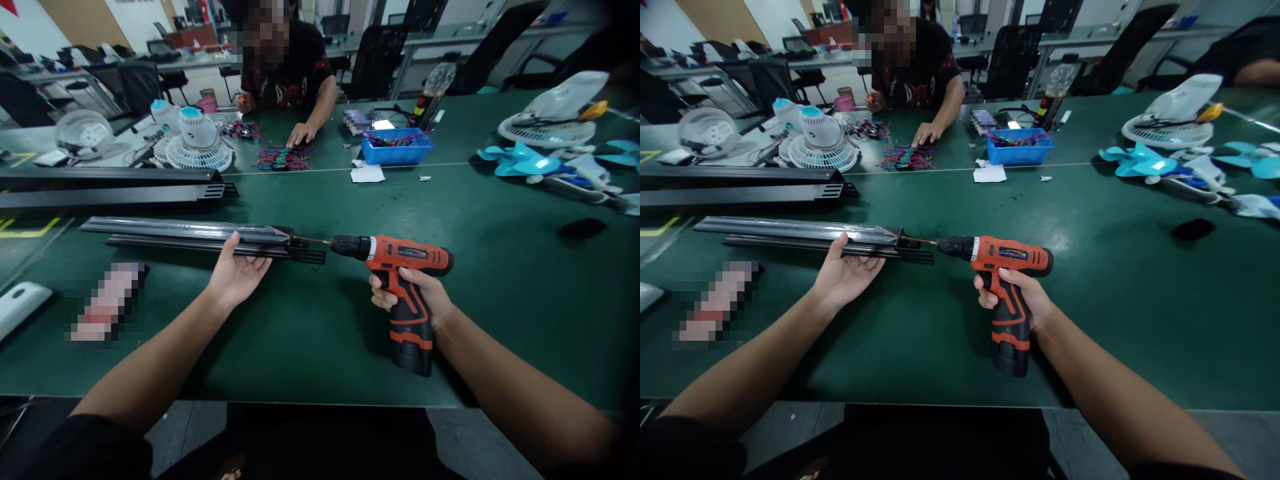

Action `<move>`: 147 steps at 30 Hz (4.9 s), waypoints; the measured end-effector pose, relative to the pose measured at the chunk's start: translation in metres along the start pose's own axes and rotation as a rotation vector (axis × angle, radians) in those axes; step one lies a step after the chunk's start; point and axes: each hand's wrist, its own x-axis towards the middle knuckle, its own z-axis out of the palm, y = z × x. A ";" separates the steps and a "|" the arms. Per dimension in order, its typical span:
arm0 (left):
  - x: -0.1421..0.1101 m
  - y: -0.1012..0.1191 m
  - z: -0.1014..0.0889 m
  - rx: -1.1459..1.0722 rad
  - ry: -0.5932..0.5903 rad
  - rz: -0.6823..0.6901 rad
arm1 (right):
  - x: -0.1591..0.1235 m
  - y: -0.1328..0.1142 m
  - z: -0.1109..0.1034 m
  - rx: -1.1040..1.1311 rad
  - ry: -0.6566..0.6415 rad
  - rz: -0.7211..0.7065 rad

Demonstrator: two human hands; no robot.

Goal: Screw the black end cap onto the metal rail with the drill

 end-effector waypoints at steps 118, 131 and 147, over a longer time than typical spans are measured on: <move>-0.002 -0.004 -0.004 0.053 0.031 0.052 | -0.012 0.001 -0.015 -0.004 -0.177 0.148; -0.002 -0.002 -0.002 0.098 0.006 0.062 | -0.010 0.002 -0.010 0.024 -0.127 0.071; 0.001 0.002 -0.005 0.065 0.004 0.044 | -0.024 0.007 -0.023 0.083 -0.093 0.190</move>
